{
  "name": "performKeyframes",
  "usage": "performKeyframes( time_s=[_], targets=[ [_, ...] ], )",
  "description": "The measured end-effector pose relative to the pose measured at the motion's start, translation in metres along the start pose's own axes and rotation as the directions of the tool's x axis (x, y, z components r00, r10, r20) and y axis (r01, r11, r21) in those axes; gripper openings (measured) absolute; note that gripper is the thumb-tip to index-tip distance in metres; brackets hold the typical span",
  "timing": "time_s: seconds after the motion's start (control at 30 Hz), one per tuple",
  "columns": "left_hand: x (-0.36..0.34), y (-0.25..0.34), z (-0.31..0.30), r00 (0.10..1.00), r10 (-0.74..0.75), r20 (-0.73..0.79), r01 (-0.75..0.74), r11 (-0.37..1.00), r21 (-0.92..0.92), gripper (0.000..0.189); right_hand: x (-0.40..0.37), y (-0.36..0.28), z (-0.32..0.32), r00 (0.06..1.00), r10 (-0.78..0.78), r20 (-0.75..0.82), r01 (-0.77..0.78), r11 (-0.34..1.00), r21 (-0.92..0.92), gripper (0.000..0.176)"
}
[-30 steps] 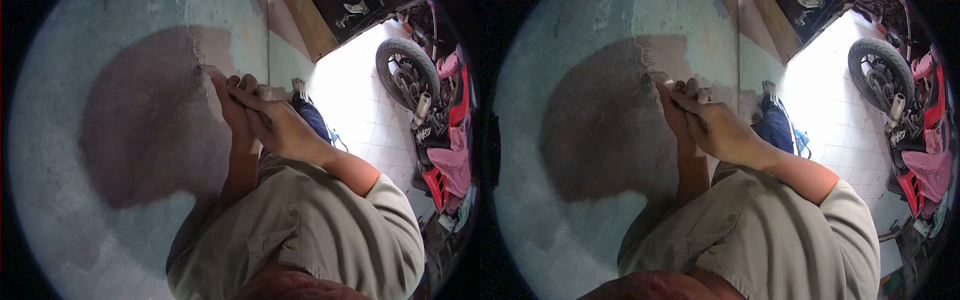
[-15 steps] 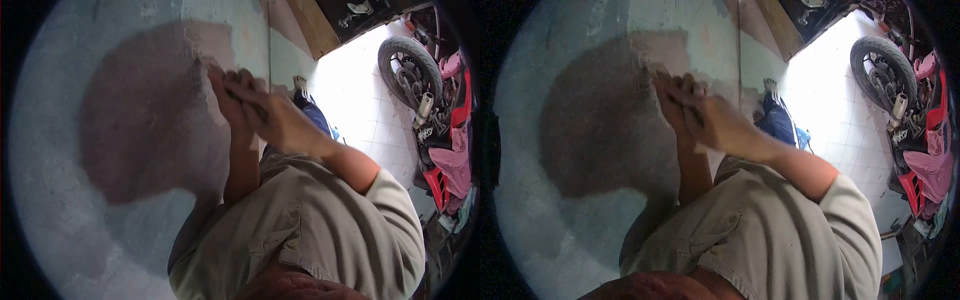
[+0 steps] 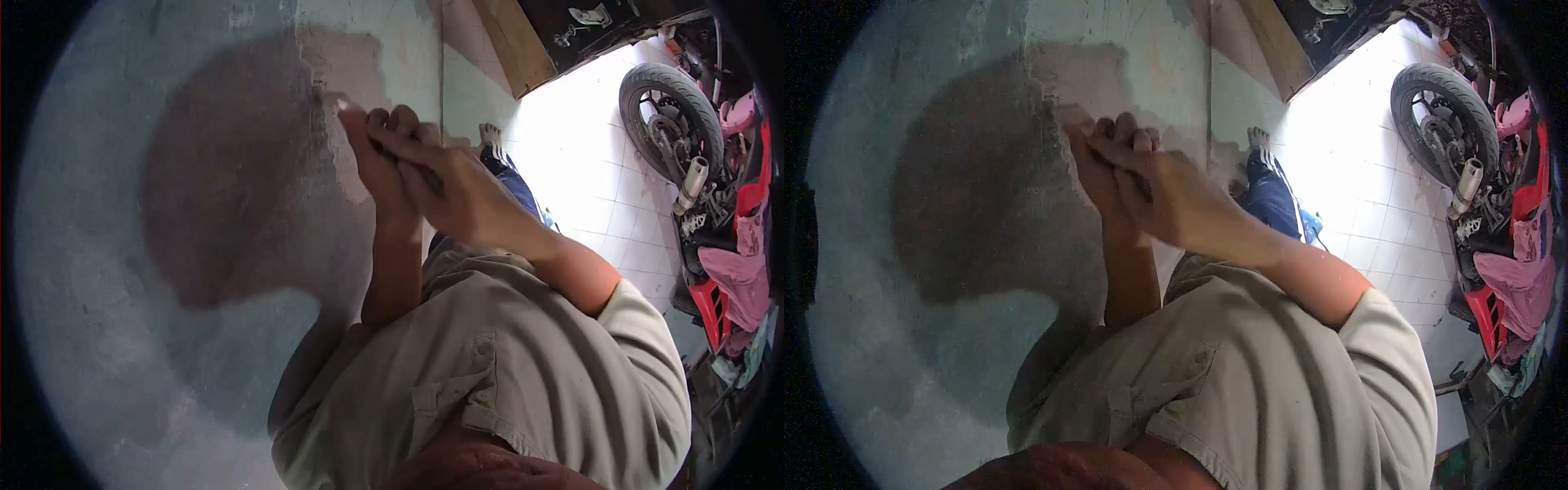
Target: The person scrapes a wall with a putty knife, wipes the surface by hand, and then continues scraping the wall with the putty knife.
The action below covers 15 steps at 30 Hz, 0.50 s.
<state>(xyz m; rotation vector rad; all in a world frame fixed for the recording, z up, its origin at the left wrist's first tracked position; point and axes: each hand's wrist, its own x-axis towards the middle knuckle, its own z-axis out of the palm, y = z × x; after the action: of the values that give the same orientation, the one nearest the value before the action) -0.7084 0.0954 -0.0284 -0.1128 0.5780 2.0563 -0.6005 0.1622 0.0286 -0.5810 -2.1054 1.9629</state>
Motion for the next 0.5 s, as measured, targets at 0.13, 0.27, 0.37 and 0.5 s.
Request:
performKeyframes(
  time_s=[0.13,0.27,0.37,0.5],
  targets=[
    [0.001,0.005,0.01,0.998,0.038,-0.047,-0.035,0.997,0.075,0.048,0.003,-0.003,0.007,0.999,0.011,-0.03,-0.01,1.0,0.012,0.044],
    [-0.01,0.001,0.012,0.994,0.09,-0.068,-0.084,0.992,0.096,0.046,-0.006,-0.008,0.006,0.999,-0.013,-0.033,0.016,0.997,0.074,0.042],
    [0.014,0.009,0.014,0.981,0.104,-0.162,-0.073,0.979,0.19,0.045,0.018,0.011,0.012,0.992,-0.071,-0.105,0.075,0.997,0.035,0.041],
    [0.004,-0.002,0.03,0.989,0.082,-0.12,-0.068,0.991,0.112,0.044,0.007,-0.006,-0.007,1.0,-0.016,-0.022,0.017,0.998,0.057,0.041]
  ],
)
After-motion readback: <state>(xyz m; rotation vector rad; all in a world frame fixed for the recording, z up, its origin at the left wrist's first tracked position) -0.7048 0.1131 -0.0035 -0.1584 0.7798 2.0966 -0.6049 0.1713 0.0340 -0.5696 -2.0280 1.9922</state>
